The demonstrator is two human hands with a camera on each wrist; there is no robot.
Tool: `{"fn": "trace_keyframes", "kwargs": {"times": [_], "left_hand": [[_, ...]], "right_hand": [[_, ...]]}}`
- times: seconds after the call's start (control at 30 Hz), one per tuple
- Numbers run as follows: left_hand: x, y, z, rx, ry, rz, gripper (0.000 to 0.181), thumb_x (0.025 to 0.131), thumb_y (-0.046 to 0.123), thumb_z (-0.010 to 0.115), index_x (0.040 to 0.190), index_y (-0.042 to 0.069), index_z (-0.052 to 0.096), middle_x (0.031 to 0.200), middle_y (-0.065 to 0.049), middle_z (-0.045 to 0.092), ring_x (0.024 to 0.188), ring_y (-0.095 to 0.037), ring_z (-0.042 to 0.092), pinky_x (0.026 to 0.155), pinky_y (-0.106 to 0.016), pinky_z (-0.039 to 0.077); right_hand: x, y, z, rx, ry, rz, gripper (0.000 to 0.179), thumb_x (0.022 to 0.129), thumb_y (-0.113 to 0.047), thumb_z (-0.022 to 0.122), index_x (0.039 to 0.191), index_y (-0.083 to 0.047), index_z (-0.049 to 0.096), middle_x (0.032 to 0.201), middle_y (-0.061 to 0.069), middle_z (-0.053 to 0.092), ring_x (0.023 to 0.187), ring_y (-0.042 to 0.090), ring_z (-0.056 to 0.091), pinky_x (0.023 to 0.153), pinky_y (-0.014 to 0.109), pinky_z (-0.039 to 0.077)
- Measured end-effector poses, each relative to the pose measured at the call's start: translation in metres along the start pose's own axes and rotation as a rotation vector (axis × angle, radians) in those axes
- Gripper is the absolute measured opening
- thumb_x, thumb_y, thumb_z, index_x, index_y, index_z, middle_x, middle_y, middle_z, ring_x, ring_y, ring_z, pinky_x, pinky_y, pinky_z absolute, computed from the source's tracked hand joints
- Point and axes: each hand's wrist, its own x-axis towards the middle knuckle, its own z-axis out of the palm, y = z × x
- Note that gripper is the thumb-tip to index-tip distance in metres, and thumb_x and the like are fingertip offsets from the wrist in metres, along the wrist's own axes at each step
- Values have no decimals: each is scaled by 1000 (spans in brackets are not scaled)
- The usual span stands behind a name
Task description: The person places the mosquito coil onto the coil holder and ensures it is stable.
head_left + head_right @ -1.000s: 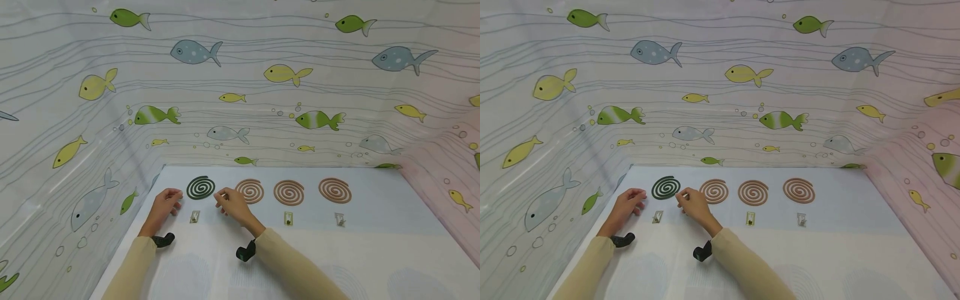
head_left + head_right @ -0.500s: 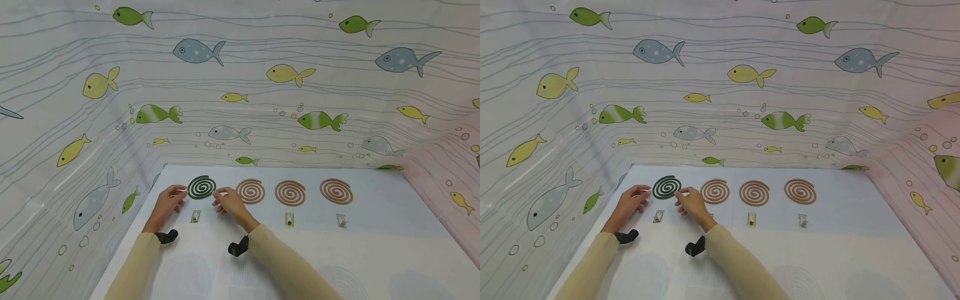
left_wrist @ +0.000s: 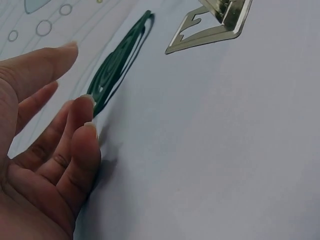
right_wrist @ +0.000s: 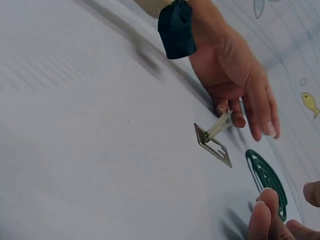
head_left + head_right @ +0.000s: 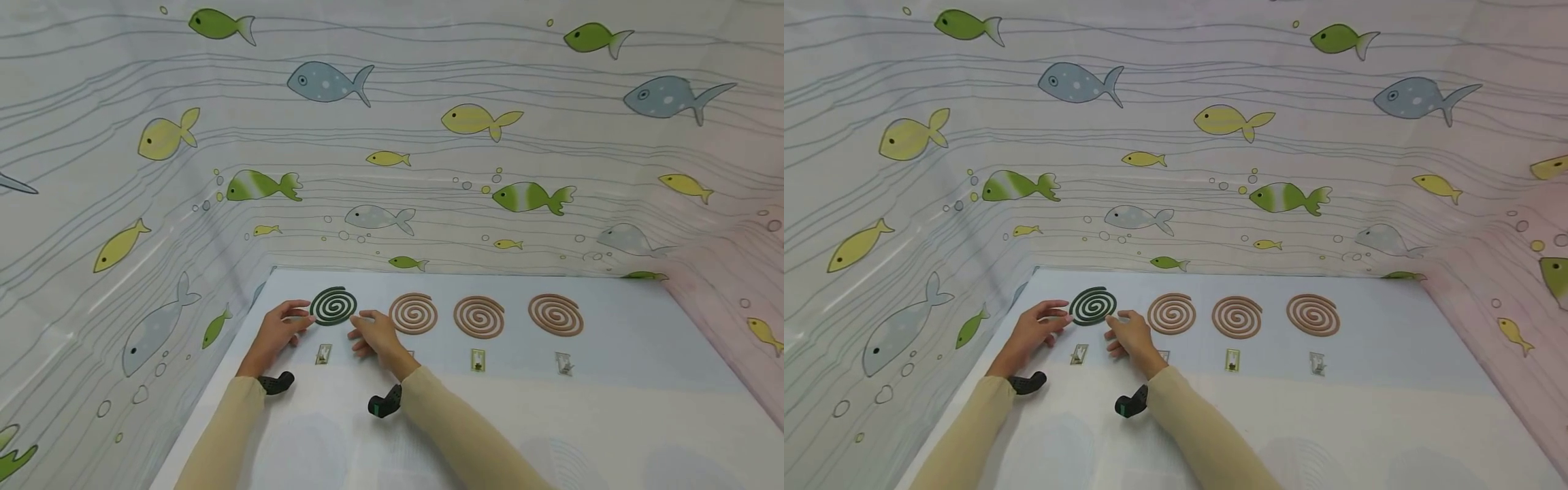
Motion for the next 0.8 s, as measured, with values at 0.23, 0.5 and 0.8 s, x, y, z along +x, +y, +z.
{"fn": "trace_keyframes", "kwargs": {"times": [0.23, 0.5, 0.8], "left_hand": [[3, -5, -2, 30, -5, 4, 58, 91, 30, 82, 142, 16, 58, 135, -13, 58, 79, -22, 60, 58, -29, 51], [8, -7, -5, 37, -40, -40, 61, 87, 30, 85, 141, 16, 60, 141, -7, 57, 64, -18, 52, 59, -29, 49], [12, -11, -5, 35, -41, -49, 60, 85, 27, 87, 139, 18, 62, 117, -9, 69, 59, -18, 51, 57, -30, 49]], "right_hand": [[7, 2, 1, 10, -4, 20, 55, 105, -31, 62, 151, -6, 47, 100, 18, 76, 51, 11, 62, 47, 24, 52], [13, 2, 3, 5, 2, 25, 58, 103, -27, 64, 154, -7, 44, 98, 20, 75, 49, 10, 61, 45, 23, 50], [19, 1, 1, -1, -30, 16, 62, 102, -19, 68, 156, -9, 41, 93, 21, 75, 46, 11, 60, 43, 23, 48]]}}
